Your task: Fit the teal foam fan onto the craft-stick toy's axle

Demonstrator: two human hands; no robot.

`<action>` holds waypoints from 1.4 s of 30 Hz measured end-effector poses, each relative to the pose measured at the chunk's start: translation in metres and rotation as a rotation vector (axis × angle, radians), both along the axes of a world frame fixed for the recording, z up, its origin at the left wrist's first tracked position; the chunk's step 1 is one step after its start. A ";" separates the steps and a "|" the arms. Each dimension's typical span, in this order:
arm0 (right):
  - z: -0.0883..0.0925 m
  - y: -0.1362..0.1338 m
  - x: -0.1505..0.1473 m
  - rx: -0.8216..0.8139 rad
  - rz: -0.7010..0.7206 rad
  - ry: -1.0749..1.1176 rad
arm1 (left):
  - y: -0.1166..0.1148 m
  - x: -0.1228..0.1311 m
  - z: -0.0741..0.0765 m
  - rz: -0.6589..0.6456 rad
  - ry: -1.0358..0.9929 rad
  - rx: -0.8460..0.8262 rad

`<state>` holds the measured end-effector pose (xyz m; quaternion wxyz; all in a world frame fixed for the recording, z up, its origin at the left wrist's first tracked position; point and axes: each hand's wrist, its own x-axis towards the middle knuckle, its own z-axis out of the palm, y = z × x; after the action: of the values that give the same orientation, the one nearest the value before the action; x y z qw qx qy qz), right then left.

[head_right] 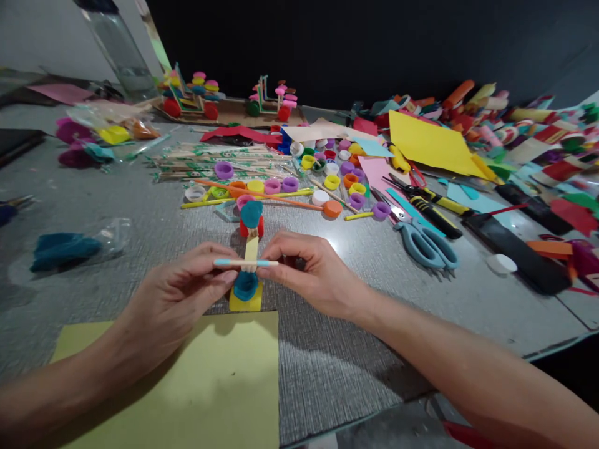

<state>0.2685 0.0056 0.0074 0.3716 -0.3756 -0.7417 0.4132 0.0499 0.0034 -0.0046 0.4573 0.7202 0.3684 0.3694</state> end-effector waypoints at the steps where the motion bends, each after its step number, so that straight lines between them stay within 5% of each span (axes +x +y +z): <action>1: 0.000 0.000 0.000 -0.006 0.000 0.005 | 0.000 0.000 0.000 0.001 0.000 -0.002; 26: 0.000 0.005 0.011 -0.122 0.133 -0.002 | -0.001 -0.002 -0.007 -0.022 -0.064 -0.082; 42: 0.001 0.004 0.009 -0.121 0.088 -0.031 | 0.001 -0.002 -0.007 -0.037 -0.065 -0.055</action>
<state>0.2773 0.0100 0.0081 0.3183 -0.3708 -0.7368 0.4672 0.0476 0.0047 -0.0114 0.4955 0.7016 0.3500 0.3738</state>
